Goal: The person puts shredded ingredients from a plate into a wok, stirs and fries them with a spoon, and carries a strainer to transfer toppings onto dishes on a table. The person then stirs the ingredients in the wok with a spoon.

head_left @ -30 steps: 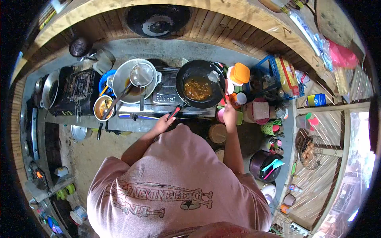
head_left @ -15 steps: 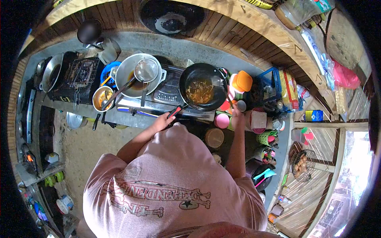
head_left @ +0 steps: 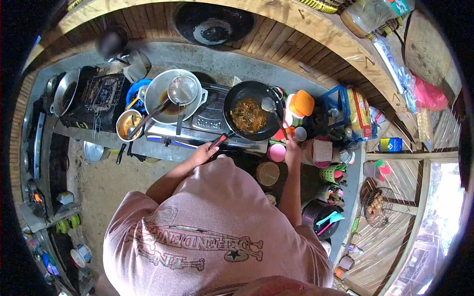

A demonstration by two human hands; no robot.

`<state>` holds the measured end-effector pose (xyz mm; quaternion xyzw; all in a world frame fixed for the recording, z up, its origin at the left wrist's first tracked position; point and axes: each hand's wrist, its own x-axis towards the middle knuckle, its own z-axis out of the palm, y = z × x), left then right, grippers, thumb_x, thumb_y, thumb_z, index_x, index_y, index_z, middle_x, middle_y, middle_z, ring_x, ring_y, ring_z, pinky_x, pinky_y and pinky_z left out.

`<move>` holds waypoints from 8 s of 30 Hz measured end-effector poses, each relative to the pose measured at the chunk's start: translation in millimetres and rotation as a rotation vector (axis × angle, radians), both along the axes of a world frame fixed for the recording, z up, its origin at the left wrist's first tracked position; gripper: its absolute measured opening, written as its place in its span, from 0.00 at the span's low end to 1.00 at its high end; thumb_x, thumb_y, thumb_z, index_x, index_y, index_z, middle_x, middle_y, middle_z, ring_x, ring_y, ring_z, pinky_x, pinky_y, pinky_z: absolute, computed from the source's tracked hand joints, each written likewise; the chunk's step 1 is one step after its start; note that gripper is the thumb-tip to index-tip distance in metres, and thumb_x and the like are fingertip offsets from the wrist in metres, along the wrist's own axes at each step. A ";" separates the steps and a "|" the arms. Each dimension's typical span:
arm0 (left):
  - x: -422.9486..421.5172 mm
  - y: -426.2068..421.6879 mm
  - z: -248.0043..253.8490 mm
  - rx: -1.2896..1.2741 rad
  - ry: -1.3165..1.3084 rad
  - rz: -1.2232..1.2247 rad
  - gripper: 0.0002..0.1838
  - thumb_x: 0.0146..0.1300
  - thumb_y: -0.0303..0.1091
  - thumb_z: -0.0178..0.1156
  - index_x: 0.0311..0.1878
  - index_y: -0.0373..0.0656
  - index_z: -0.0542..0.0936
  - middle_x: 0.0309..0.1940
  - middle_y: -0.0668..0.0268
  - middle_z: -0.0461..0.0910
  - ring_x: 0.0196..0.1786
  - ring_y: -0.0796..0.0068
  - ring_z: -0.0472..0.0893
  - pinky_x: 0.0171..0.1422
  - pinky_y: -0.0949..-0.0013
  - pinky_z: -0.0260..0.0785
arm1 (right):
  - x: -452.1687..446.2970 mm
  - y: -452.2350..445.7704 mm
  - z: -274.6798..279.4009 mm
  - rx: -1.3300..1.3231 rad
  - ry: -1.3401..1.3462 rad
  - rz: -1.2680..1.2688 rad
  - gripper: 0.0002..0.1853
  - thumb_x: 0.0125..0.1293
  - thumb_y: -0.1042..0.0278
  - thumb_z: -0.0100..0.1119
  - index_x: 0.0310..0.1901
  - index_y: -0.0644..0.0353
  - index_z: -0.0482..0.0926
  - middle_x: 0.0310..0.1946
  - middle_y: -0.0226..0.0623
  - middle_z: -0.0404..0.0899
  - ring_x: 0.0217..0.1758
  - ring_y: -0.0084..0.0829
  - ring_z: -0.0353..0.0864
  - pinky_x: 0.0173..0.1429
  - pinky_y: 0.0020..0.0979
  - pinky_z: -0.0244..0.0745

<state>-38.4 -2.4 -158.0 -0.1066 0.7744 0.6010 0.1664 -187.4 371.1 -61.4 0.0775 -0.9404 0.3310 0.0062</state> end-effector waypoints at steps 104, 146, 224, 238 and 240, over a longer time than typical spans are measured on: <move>-5.1 3.1 -27.2 0.282 -0.103 0.050 0.14 0.73 0.47 0.57 0.39 0.46 0.73 0.20 0.75 0.68 0.22 0.83 0.67 0.27 0.74 0.58 | 89.7 -36.5 77.7 0.244 0.197 -0.009 0.17 0.64 0.69 0.53 0.53 0.49 0.84 0.38 0.41 0.83 0.41 0.44 0.84 0.43 0.43 0.80; 20.3 86.1 12.5 0.215 -0.225 0.255 0.13 0.74 0.47 0.56 0.37 0.51 0.68 0.16 0.79 0.63 0.17 0.85 0.61 0.20 0.75 0.52 | 46.0 63.5 37.9 0.096 0.249 0.312 0.20 0.55 0.74 0.56 0.49 0.49 0.86 0.33 0.36 0.78 0.40 0.39 0.80 0.41 0.38 0.76; 20.7 67.7 -2.6 0.068 -0.143 0.255 0.15 0.72 0.47 0.59 0.44 0.45 0.71 0.19 0.77 0.67 0.19 0.86 0.63 0.22 0.75 0.54 | 16.6 7.7 40.6 0.015 0.255 0.325 0.15 0.60 0.69 0.63 0.49 0.50 0.86 0.30 0.41 0.80 0.33 0.43 0.82 0.34 0.44 0.77; 16.3 64.8 9.6 -0.019 -0.198 0.228 0.19 0.72 0.49 0.58 0.40 0.40 0.74 0.22 0.73 0.71 0.25 0.81 0.69 0.31 0.71 0.64 | 13.5 3.4 27.9 -0.043 0.284 0.264 0.12 0.62 0.67 0.63 0.48 0.51 0.86 0.30 0.41 0.81 0.31 0.45 0.81 0.35 0.44 0.77; 16.1 63.9 7.1 -0.017 -0.199 0.233 0.19 0.72 0.49 0.58 0.39 0.39 0.74 0.22 0.72 0.72 0.26 0.80 0.70 0.32 0.70 0.65 | 12.4 14.5 30.0 0.001 0.271 0.165 0.12 0.62 0.66 0.64 0.47 0.50 0.86 0.29 0.42 0.81 0.32 0.45 0.82 0.34 0.44 0.76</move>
